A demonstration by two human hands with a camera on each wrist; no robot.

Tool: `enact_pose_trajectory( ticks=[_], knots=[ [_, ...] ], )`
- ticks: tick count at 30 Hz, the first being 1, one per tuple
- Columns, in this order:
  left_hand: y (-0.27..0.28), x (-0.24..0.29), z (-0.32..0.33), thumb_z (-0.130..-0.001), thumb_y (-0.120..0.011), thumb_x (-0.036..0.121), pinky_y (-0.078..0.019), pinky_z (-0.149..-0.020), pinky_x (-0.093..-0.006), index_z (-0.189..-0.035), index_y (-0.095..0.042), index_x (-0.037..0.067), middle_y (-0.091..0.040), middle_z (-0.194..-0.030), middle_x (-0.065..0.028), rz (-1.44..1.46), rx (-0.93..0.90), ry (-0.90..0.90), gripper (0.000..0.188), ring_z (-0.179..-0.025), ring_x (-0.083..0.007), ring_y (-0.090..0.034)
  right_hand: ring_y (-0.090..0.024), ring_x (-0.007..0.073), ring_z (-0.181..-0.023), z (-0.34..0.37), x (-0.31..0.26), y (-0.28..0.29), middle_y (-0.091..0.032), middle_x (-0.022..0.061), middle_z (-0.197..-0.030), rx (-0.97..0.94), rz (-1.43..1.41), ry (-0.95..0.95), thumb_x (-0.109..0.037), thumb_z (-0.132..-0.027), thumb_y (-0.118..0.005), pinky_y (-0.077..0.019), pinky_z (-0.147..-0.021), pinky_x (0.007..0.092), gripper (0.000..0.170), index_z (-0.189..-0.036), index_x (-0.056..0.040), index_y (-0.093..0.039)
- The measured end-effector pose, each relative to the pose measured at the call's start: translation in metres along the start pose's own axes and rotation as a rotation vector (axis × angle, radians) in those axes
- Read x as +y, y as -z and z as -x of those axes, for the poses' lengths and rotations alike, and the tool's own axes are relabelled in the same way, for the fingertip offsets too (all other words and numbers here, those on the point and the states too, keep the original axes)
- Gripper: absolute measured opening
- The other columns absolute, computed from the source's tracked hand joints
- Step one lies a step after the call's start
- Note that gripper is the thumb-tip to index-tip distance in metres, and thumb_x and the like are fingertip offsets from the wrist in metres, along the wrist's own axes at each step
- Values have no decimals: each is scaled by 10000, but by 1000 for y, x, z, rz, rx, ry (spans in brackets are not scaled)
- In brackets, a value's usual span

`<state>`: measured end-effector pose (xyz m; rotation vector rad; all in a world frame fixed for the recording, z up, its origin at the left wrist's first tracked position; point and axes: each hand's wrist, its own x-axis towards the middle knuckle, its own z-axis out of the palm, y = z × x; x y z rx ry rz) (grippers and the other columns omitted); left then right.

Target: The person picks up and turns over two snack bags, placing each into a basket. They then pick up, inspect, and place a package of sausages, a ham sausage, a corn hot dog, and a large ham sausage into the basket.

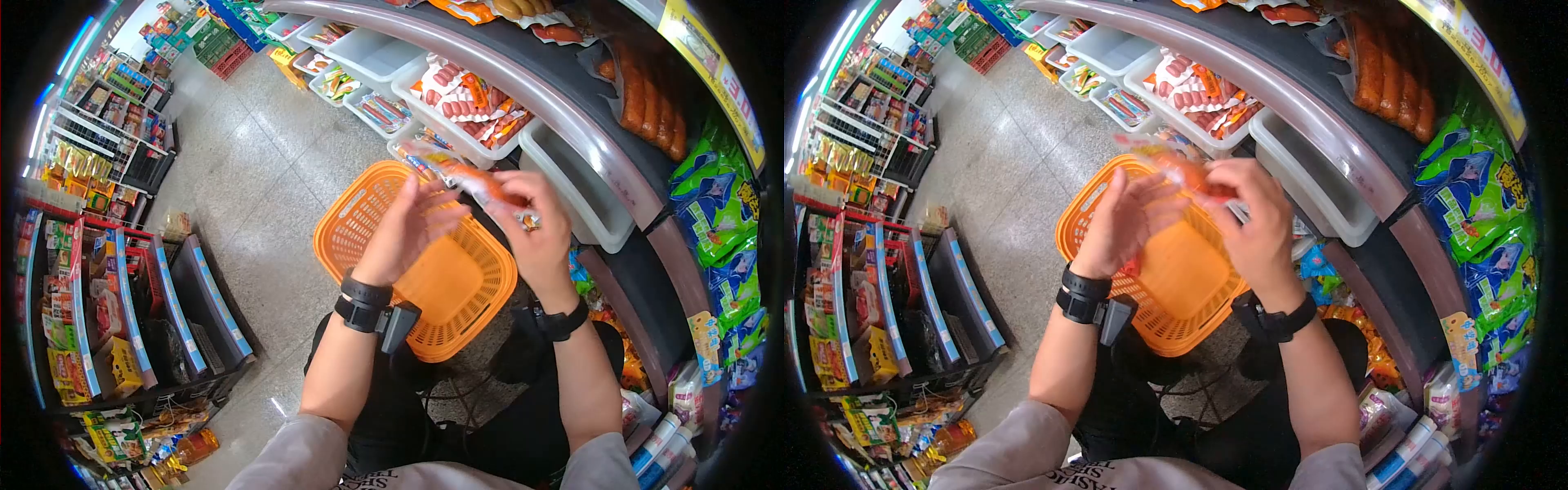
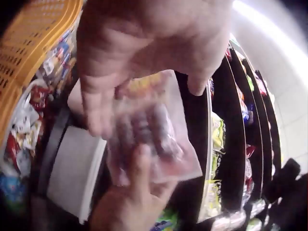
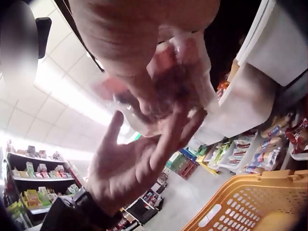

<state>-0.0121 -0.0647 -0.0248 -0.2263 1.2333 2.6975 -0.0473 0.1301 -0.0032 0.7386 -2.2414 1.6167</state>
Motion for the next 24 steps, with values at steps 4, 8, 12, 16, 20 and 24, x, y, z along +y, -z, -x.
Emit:
enact_pose_trajectory(
  ticks=[4, 8, 12, 16, 20, 24],
  knots=[
    [-16, -3, 8, -923, -608, 225, -488, -921, -338, -1301, -427, 14, -576, -1208, -121, 139, -119, 1, 469, -1100, -198, -581, -530, 247, -1141, 3, -3, -2, -591, 43, -1139, -349, 216, 298, -68, -728, -728, -389, -933, 396, 221, -926, -85, -632],
    [-11, -3, 7, -882, -612, 31, -490, -928, -346, -1252, -483, 8, -583, -1210, -102, -70, 22, -167, 393, -1093, -192, -586, -503, 254, -1171, 0, -6, 1, -574, 88, -1161, -394, 125, 252, -129, -744, -744, -394, -942, 387, 345, -1071, -91, -640],
    [-11, -2, 8, -850, -640, 17, -479, -950, -365, -1267, -476, 9, -581, -1220, -107, -130, 6, -131, 448, -1095, -203, -588, -546, 257, -1116, 0, -3, -1, -579, 159, -1137, -58, 175, 122, -157, -806, -719, -455, -878, 367, 510, -1256, -54, -502],
    [-17, -5, 6, -851, -647, 23, -500, -921, -353, -1245, -496, 5, -603, -1188, -102, -208, 8, -101, 422, -1056, -189, -610, -621, 174, -989, 3, 13, -10, -617, 142, -1091, -148, -517, -324, -124, -875, -663, -496, -843, 298, 584, -1354, -32, -342],
    [-16, -9, 2, -865, -640, 32, -515, -899, -344, -1231, -508, 2, -616, -1173, -103, -161, 1, -106, 391, -1030, -180, -624, -606, 167, -1028, 6, 11, -12, -615, 149, -1101, -105, -528, -358, -90, -878, -649, -492, -864, 292, 560, -1345, -22, -348],
    [-10, -13, 0, -881, -623, 35, -516, -897, -339, -1227, -508, -2, -615, -1181, -108, -174, 5, -71, 367, -1022, -176, -628, -606, 141, -1001, 4, 20, -8, -628, 125, -1080, -193, -577, -433, -84, -861, -666, -495, -845, 286, 451, -1243, 6, -444]
  ],
)
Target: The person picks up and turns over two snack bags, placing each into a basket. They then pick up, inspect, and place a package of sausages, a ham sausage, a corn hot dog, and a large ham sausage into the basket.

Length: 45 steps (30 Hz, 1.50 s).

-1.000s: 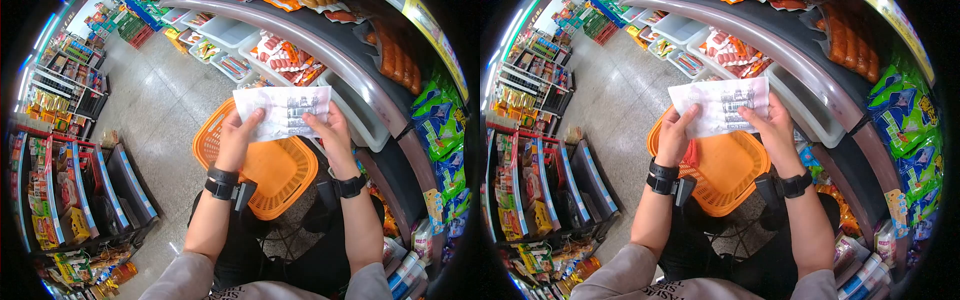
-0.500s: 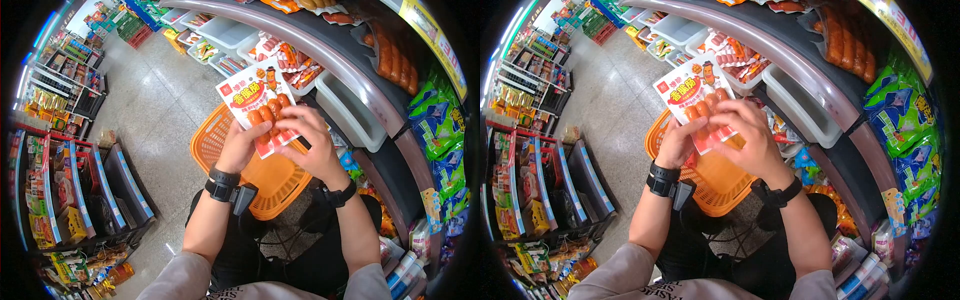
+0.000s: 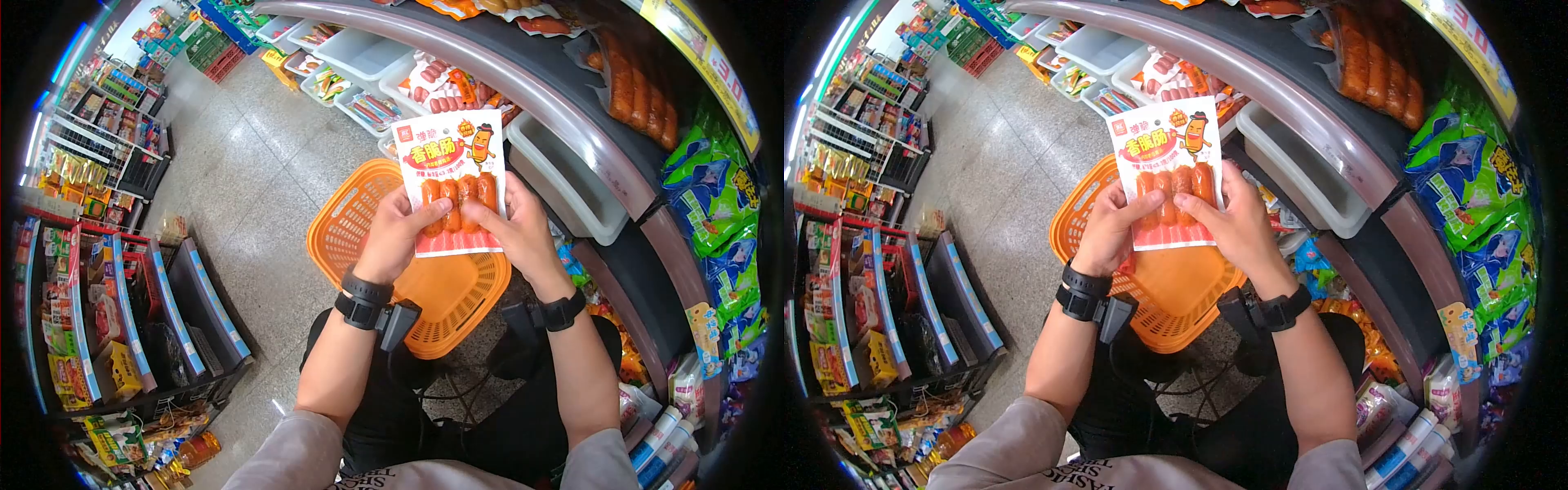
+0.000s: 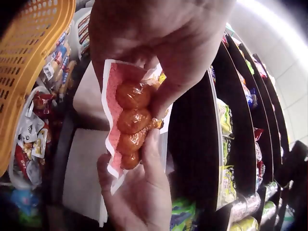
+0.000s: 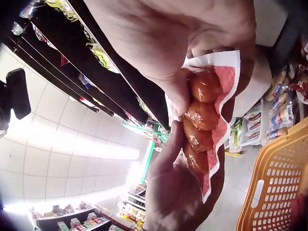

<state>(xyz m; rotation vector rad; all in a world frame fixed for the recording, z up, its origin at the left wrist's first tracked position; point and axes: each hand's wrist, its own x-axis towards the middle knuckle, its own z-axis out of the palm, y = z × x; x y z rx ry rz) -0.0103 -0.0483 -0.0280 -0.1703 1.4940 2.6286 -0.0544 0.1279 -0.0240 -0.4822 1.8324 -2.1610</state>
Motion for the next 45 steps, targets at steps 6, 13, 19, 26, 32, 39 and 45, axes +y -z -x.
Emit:
enact_pose_trajectory(
  ticks=[6, 13, 19, 26, 32, 39, 45],
  knots=[
    [1, 1, -1, -877, -638, 45, -504, -900, -329, -1251, -497, 6, -588, -1223, -115, -93, -11, 11, 402, -1047, -168, -610, -609, 126, -970, 1, -7, 1, -639, 96, -1063, 18, 64, 12, -97, -840, -687, -495, -829, 293, 351, -1132, 8, -523],
    [8, 12, 5, -882, -652, 152, -410, -1016, -364, -1457, -278, 78, -419, -1399, -136, -350, -78, -57, 690, -1247, -228, -459, -602, 146, -977, -4, -2, 16, -633, 92, -1039, 152, 139, 135, -124, -829, -694, -486, -830, 309, 359, -1132, -25, -529],
    [5, 0, 5, -864, -687, 242, -365, -1048, -385, -1488, -230, 91, -345, -1466, -132, -205, -120, -57, 788, -1310, -279, -390, -596, 168, -991, 6, -12, 0, -599, 68, -1071, -118, 259, 47, -202, -817, -722, -472, -840, 292, 423, -1161, -28, -546],
    [4, 9, 7, -887, -655, 272, -398, -1021, -376, -1483, -218, 59, -398, -1413, -115, -142, -209, 55, 768, -1296, -240, -408, -542, 182, -1078, -1, -13, 12, -555, 84, -1123, -205, 225, 140, -228, -817, -708, -442, -912, 337, 456, -1208, -25, -590],
    [3, 2, 6, -901, -630, 291, -472, -940, -363, -1418, -308, 24, -492, -1302, -120, 185, -346, 94, 665, -1147, -209, -540, -468, 204, -1131, 6, -17, 10, -433, 72, -1166, -145, 341, 96, -236, -818, -716, -433, -924, 340, 435, -1219, -105, -608],
    [-9, 7, 14, -874, -640, 140, -533, -776, -324, -1283, -441, -11, -614, -1099, -128, 1, -181, 6, 479, -925, -206, -640, -463, 220, -1156, 6, -9, 6, -428, 122, -1225, 23, 391, 184, -252, -814, -733, -447, -904, 339, 463, -1206, -50, -595],
    [-9, 9, 10, -848, -637, 32, -525, -805, -346, -1264, -458, -22, -622, -1099, -123, 61, -42, -54, 456, -944, -222, -638, -610, 139, -945, 1, -13, 12, -645, 97, -1048, -148, 24, -117, -170, -833, -706, -484, -821, 273, 399, -1151, 29, -570]
  ],
)
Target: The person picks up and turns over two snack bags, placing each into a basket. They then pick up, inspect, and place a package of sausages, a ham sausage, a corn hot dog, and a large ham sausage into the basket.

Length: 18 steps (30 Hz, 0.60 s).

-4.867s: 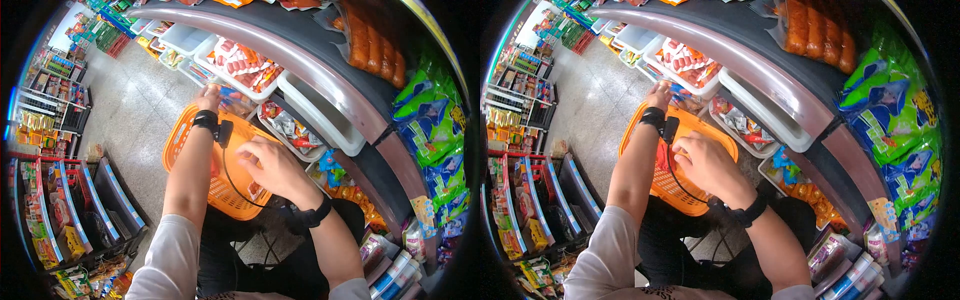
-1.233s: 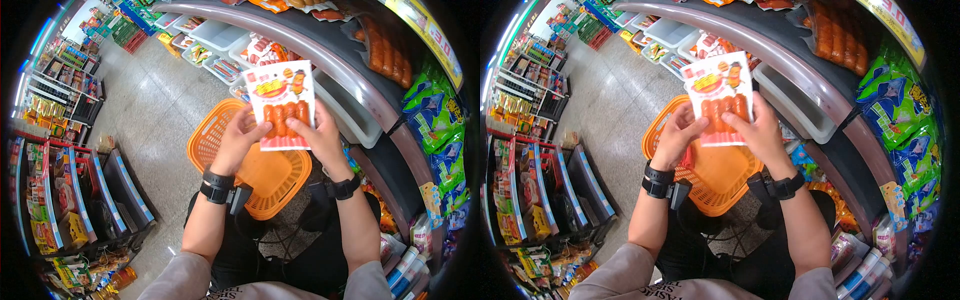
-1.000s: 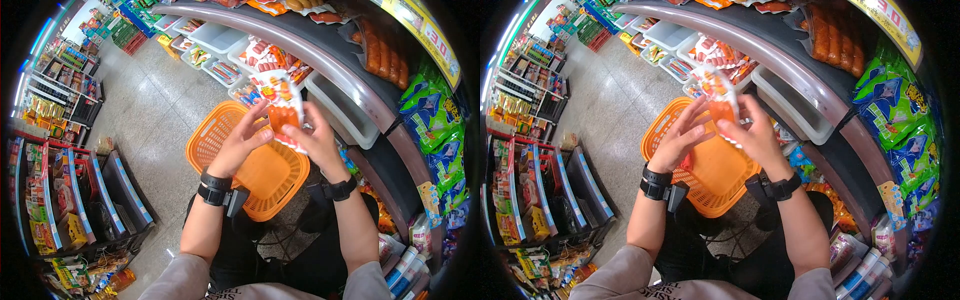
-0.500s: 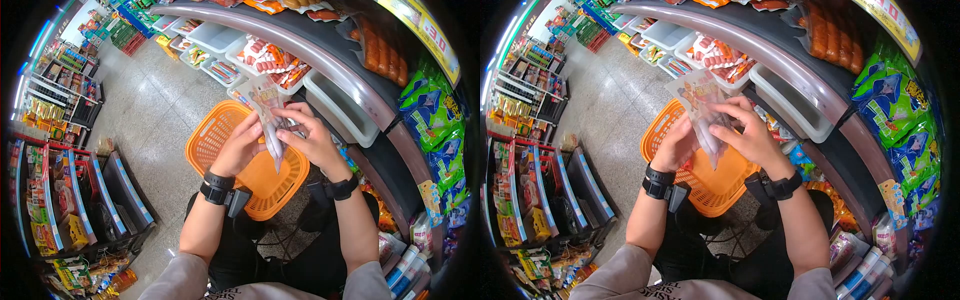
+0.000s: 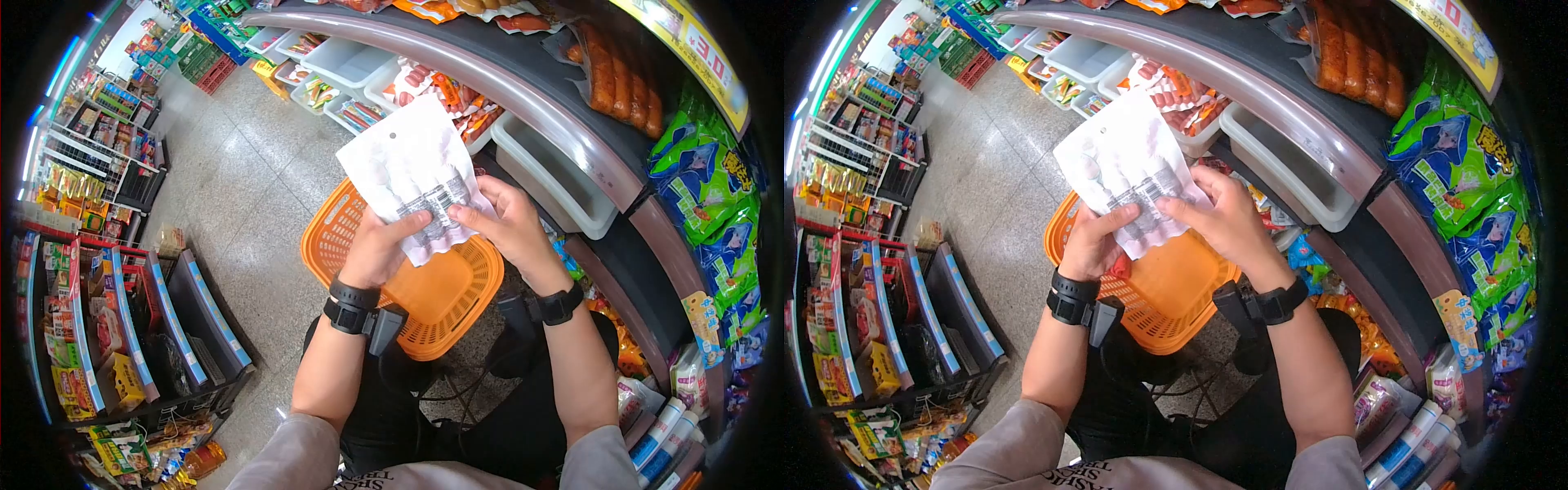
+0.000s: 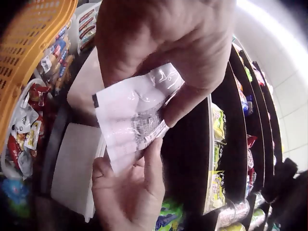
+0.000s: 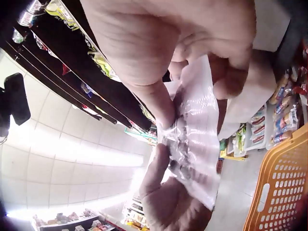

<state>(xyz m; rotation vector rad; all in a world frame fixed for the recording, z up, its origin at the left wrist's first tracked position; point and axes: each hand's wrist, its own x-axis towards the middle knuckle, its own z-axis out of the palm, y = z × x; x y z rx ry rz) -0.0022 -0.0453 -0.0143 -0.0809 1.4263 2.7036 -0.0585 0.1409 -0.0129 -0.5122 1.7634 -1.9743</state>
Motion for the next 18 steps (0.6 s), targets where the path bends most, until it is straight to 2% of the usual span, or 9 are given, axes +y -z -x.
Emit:
enact_pose_trajectory(
  ticks=[3, 5, 9, 11, 12, 14, 16, 17, 18],
  knots=[
    [1, 2, -2, -839, -638, 5, -519, -836, -359, -1266, -456, -24, -620, -1112, -119, -10, 43, -34, 465, -970, -230, -633, -617, 116, -903, 1, -4, -7, -660, 71, -993, 59, -58, 98, -129, -841, -685, -487, -813, 258, 332, -1120, 19, -580],
    [5, 8, -3, -830, -672, 45, -455, -948, -398, -1299, -427, -5, -564, -1223, -116, 20, -20, -29, 532, -1110, -234, -565, -616, 114, -904, 4, -15, -8, -658, 69, -996, 84, -111, 69, -114, -845, -677, -487, -814, 255, 318, -1116, 19, -579],
    [13, 2, -9, -820, -697, 87, -401, -1004, -410, -1356, -376, 27, -496, -1295, -96, -30, -4, -142, 628, -1229, -220, -456, -611, 105, -916, 4, -12, -10, -647, 75, -1029, 238, -137, 110, -94, -858, -656, -488, -803, 246, 279, -1101, 18, -576],
    [24, -6, -12, -817, -711, 123, -376, -1026, -399, -1414, -315, 65, -422, -1341, -90, -253, 169, -169, 719, -1283, -216, -372, -615, 111, -920, 0, -1, -10, -640, 74, -1048, 269, -60, 189, -95, -863, -650, -492, -790, 247, 269, -1100, 9, -575],
    [20, -5, -11, -817, -711, 123, -376, -1026, -399, -1414, -315, 65, -422, -1341, -90, -254, 168, -168, 719, -1283, -216, -372, -619, 116, -923, -1, 2, -9, -634, 73, -1067, 301, 16, 270, -97, -869, -644, -496, -777, 248, 260, -1099, 1, -575],
    [7, 0, -6, -810, -724, 231, -355, -1060, -447, -1465, -188, 102, -350, -1419, -87, -135, -119, -27, 857, -1321, -255, -351, -640, 187, -1007, 1, 2, -11, -610, 109, -1208, 187, 244, 296, -70, -874, -610, -517, -760, 268, 225, -1095, -37, -583],
    [-4, -3, -2, -819, -710, 232, -329, -1075, -469, -1479, -166, 125, -295, -1454, -97, -54, -150, -21, 862, -1332, -264, -334, -621, 255, -1080, 3, 2, -17, -578, 146, -1266, 111, 369, 285, -23, -852, -587, -516, -844, 328, 248, -1100, -33, -582],
    [-4, -5, -4, -827, -700, 222, -335, -1070, -470, -1480, -168, 131, -293, -1458, -95, -96, -126, -60, 846, -1334, -269, -332, -621, 255, -1080, 3, 3, -18, -578, 146, -1266, 110, 369, 283, -23, -852, -587, -516, -844, 328, 248, -1100, -33, -582],
    [-4, -5, -4, -835, -689, 213, -342, -1066, -472, -1480, -171, 136, -291, -1461, -92, -140, -100, -100, 830, -1336, -274, -330, -594, 283, -1116, 2, 4, -19, -569, 149, -1275, 94, 456, 363, -4, -837, -581, -491, -900, 353, 287, -1123, -31, -578]
  ],
)
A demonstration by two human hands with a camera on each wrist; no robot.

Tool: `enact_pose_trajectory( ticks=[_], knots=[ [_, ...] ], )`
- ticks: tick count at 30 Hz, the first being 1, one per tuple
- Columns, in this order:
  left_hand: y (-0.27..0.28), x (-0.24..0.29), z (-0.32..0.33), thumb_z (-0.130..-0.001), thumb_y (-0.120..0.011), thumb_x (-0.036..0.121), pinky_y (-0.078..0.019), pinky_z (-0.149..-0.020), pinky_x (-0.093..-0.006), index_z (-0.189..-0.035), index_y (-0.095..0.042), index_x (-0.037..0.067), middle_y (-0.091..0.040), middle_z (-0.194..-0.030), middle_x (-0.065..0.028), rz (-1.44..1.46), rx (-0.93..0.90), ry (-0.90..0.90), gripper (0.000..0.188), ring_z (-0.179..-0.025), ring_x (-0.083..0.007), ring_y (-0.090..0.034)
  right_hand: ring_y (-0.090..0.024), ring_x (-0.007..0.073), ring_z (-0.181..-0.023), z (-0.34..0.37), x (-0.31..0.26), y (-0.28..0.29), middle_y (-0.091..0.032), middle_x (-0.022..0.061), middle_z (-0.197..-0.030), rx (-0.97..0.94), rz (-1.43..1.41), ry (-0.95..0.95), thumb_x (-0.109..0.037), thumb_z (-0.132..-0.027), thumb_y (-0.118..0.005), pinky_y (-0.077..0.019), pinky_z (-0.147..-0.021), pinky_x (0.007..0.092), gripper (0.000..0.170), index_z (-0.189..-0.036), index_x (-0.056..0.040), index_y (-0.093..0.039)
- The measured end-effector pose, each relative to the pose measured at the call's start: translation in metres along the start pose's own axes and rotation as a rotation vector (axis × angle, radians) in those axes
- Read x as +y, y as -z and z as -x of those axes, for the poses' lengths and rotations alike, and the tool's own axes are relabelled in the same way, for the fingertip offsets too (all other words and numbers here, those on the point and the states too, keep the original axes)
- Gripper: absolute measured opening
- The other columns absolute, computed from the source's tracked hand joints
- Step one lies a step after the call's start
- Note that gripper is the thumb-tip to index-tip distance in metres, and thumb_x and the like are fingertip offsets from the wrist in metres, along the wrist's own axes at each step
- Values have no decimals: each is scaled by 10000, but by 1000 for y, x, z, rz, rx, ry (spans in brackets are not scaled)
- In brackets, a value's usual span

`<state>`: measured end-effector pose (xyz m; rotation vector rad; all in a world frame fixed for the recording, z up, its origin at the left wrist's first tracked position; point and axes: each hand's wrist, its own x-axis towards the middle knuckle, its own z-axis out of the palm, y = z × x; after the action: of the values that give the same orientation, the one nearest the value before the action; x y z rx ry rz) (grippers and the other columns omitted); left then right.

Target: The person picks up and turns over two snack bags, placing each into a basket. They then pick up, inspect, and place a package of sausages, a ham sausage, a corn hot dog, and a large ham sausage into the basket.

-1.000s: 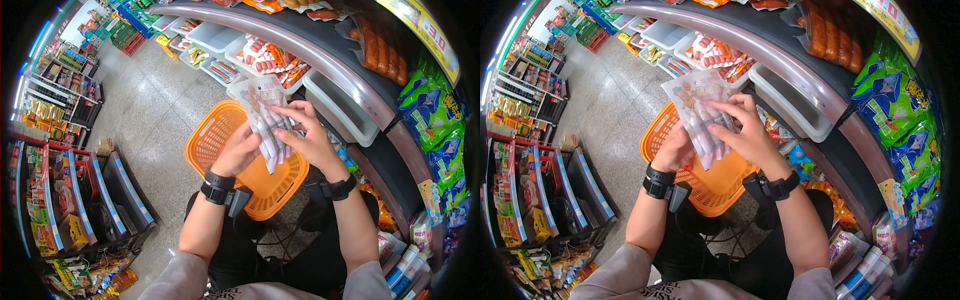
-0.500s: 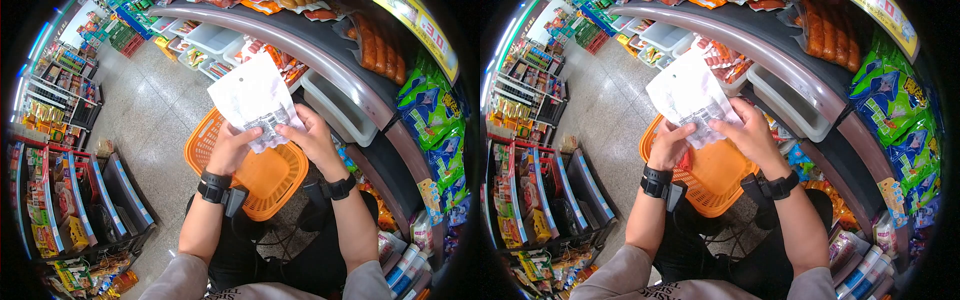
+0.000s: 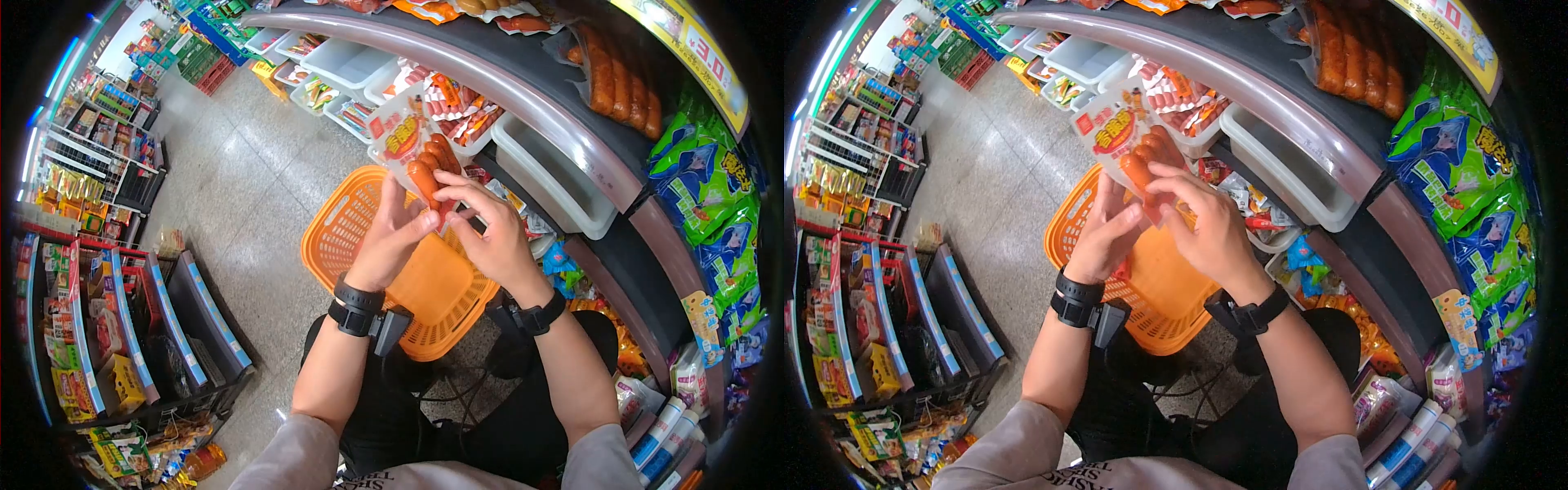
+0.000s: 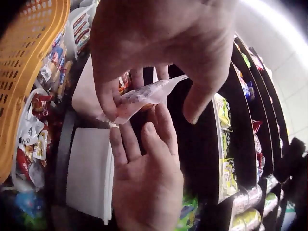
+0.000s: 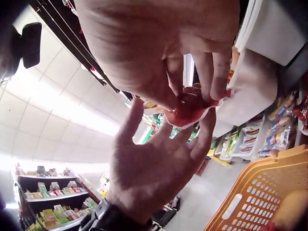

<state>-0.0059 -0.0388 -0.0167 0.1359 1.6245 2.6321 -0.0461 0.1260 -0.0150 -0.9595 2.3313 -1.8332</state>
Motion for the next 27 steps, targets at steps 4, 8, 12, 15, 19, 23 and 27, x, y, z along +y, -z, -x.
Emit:
enact_pose_trajectory(
  ticks=[4, 8, 12, 15, 19, 23, 27],
  knots=[
    [2, 5, -2, -887, -608, 131, -370, -1038, -460, -1447, -259, 136, -365, -1426, -72, 41, 161, 4, 660, -1296, -229, -394, -514, 318, -1214, -2, -6, -1, -543, 151, -1307, -46, 45, 107, 25, -806, -579, -406, -1023, 388, 403, -1205, -25, -551],
    [20, -12, -3, -884, -535, 41, -366, -1042, -386, -1402, -320, 73, -441, -1368, -92, -146, 198, -116, 562, -1256, -221, -442, -503, 313, -1228, -2, -5, -1, -538, 157, -1308, -107, 2, 109, 19, -810, -584, -405, -1023, 386, 438, -1242, -23, -530],
    [5, 1, -5, -813, -429, 11, -357, -1047, -361, -1357, -370, 37, -478, -1325, -95, 31, 374, -103, 548, -1235, -214, -458, -531, 319, -1168, -4, -7, 0, -543, 162, -1240, -23, -27, 84, 15, -800, -600, -430, -974, 381, 400, -1193, -34, -549],
    [4, 6, -2, -779, -390, 35, -361, -1045, -362, -1350, -372, 28, -478, -1324, -98, -32, 391, -121, 571, -1233, -220, -461, -527, 288, -1040, -6, -11, 8, -481, 141, -1138, 217, 145, 13, 4, -793, -615, -454, -850, 371, 362, -1145, -59, -562],
    [7, 5, -2, -799, -389, 72, -365, -1042, -371, -1355, -368, 34, -475, -1326, -94, -30, 334, -158, 558, -1229, -222, -465, -587, 184, -918, -6, 1, 6, -548, 115, -1060, 217, 0, -18, -20, -827, -614, -482, -719, 302, 350, -1169, -36, -544],
    [9, 7, -2, -827, -400, 92, -384, -1026, -394, -1354, -365, 55, -479, -1318, -95, -22, 313, -176, 529, -1219, -227, -474, -611, 143, -810, -5, 7, -1, -597, 100, -944, 180, -241, -129, -35, -847, -613, -479, -661, 268, 337, -1171, -7, -525],
    [16, 3, -1, -852, -432, 103, -395, -1019, -401, -1337, -378, 71, -486, -1308, -98, 49, 347, -171, 489, -1212, -228, -481, -615, 127, -781, -7, 2, -1, -608, 90, -883, 156, -256, -130, -39, -860, -614, -478, -657, 261, 312, -1151, 10, -512]
  ],
)
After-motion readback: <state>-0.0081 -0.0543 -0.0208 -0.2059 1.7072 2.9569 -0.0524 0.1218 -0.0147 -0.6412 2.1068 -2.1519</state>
